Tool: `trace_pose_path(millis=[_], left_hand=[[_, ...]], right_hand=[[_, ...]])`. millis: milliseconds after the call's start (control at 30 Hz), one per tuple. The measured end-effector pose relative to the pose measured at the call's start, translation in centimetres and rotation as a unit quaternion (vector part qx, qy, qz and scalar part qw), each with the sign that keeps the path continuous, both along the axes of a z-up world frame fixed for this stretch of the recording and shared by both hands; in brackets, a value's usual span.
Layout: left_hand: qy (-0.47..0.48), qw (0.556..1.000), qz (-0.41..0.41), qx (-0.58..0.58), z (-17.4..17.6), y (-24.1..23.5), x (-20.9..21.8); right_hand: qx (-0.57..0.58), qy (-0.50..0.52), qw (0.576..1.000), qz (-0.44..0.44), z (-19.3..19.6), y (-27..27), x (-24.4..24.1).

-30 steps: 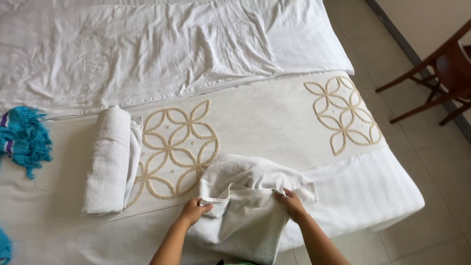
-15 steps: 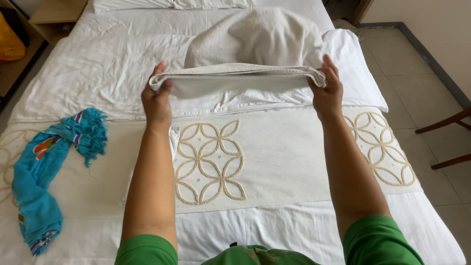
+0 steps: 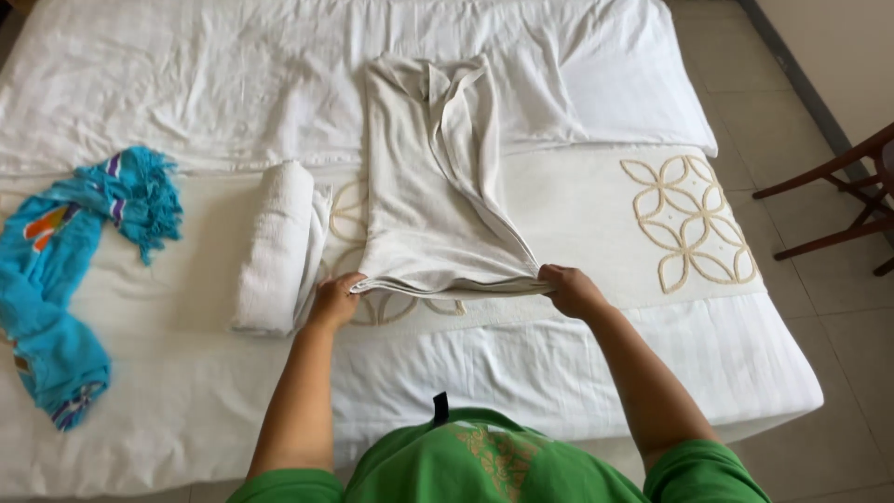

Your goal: Folding and rolling bath towels on a bed and then using a cleaning cloth to wipe down furniture surfaces in a hotel room.

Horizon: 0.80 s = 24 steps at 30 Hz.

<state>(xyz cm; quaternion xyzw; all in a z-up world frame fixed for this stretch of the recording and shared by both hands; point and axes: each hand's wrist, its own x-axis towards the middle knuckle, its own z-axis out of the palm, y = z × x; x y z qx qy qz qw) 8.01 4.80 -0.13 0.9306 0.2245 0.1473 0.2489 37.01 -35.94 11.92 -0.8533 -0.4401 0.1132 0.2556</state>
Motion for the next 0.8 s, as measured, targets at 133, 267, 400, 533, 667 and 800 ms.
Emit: trace_pose_path(millis=[133,267,400,533,667,800], left_hand=[[0.097,0.982,0.052,-0.154,0.0,-2.9,-1.1],[-0.086,0.994,0.051,0.031,8.2,0.7,4.8],[-0.308,0.947,0.063,0.059,22.0,-1.0,6.4],[-0.284,0.957,-0.016,0.052,17.8,-2.3,0.8],[-0.084,0.991,-0.057,0.090,6.8,-5.5,-5.8],[0.065,0.997,-0.027,0.030,-3.0,-8.6,-10.2]], right_hand=[[-0.164,0.008,0.986,-0.015,-2.8,1.6,-1.2],[-0.020,-0.091,0.984,-0.153,2.1,3.1,3.6],[0.389,-0.117,0.909,-0.091,10.2,3.7,5.5],[0.320,-0.274,0.905,-0.058,5.7,-0.1,2.4],[0.057,-0.197,0.978,0.044,-3.1,-3.8,-3.5],[-0.174,-0.108,0.971,0.126,-9.9,-4.4,-7.3]])
